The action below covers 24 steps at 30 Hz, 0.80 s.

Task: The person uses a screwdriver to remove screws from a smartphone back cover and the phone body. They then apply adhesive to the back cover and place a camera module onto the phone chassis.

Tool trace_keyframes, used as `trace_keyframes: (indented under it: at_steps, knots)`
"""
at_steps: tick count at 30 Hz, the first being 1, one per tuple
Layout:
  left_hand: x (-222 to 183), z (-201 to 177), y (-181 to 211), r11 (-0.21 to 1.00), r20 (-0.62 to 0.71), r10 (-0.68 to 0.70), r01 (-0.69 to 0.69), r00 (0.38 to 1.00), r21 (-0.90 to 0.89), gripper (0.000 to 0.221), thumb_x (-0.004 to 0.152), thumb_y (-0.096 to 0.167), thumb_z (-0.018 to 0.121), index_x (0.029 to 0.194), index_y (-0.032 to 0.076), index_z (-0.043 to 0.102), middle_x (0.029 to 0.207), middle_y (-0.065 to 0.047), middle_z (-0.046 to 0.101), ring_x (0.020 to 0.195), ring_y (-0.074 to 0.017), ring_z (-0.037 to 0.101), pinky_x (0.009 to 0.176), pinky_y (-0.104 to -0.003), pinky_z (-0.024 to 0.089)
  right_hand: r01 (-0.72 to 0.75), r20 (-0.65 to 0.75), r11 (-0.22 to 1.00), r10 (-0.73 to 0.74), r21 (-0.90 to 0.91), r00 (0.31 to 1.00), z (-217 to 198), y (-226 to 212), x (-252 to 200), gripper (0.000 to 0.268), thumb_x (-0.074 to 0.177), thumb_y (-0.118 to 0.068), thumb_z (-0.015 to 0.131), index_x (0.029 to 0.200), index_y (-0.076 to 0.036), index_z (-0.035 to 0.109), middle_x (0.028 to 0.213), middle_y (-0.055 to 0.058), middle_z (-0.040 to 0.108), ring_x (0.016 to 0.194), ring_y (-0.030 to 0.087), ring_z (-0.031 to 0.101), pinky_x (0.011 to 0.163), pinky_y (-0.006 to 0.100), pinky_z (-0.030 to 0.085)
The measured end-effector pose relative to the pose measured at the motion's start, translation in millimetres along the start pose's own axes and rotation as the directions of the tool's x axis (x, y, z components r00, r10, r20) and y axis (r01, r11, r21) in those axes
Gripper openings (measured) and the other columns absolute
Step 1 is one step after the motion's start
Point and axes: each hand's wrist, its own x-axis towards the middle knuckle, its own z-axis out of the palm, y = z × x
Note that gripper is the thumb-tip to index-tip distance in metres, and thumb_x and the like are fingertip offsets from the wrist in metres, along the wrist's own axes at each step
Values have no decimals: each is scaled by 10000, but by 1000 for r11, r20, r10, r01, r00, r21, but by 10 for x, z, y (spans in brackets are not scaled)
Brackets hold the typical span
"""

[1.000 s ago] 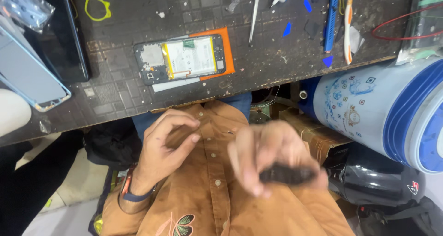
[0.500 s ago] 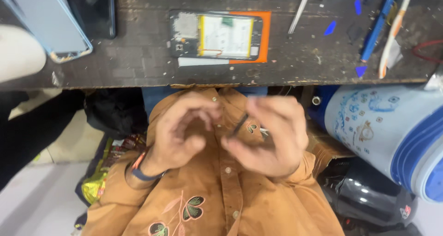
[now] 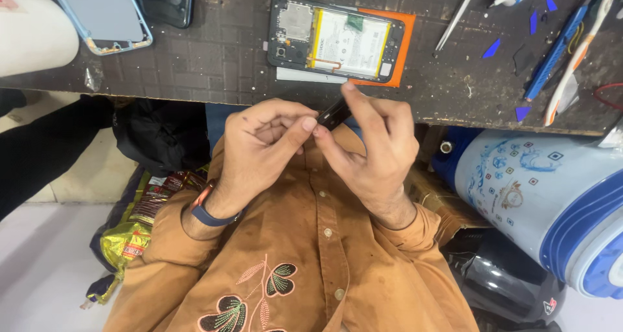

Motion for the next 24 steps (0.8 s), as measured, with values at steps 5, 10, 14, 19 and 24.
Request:
trace_keyframes:
  at_steps: [5,10,14,19,24]
  knots:
    - [60,-100,34,996,31,-14,16,999,-82,110,1023,35,693,1111,-31,702,943,-29,727,823,-40,656,690,-177,534,2,55,1000,-3,11,999,113,-4,23,556,867,-212,953,1325,-81,667,1115,102,588,947,227,645,749,311,573]
    - [139,-213,55,998,48,-44,46,998,-38,60,1014,15,676,1067,-12,682,947,-13,717,842,-42,674,709,-188,564,-58,142,992,41,113,989,192,-24,122,573,900,-190,933,1362,-56,622,1127,98,554,850,169,611,727,286,572]
    - [235,-257,39,999,38,-43,44,998,-29,38,1018,8,675,1048,-14,684,925,-12,723,817,-45,679,684,-187,570,-70,172,987,45,142,984,208,-105,298,597,887,-170,936,1367,-50,601,1109,92,532,801,135,589,682,275,548]
    - [453,-301,128,997,-64,29,-24,997,78,76,1011,52,702,1044,-16,707,877,-1,732,736,-21,670,581,-170,541,-99,217,983,64,152,974,280,-114,464,615,898,-135,917,1402,-32,581,1111,108,487,825,140,581,691,266,543]
    - [590,-297,292,960,-185,125,-72,975,270,92,999,80,740,1032,-4,747,881,-7,744,730,-5,660,591,-152,544,-110,257,981,66,163,964,325,-52,557,470,990,-15,802,1410,-39,595,1145,83,530,794,144,586,754,296,546]
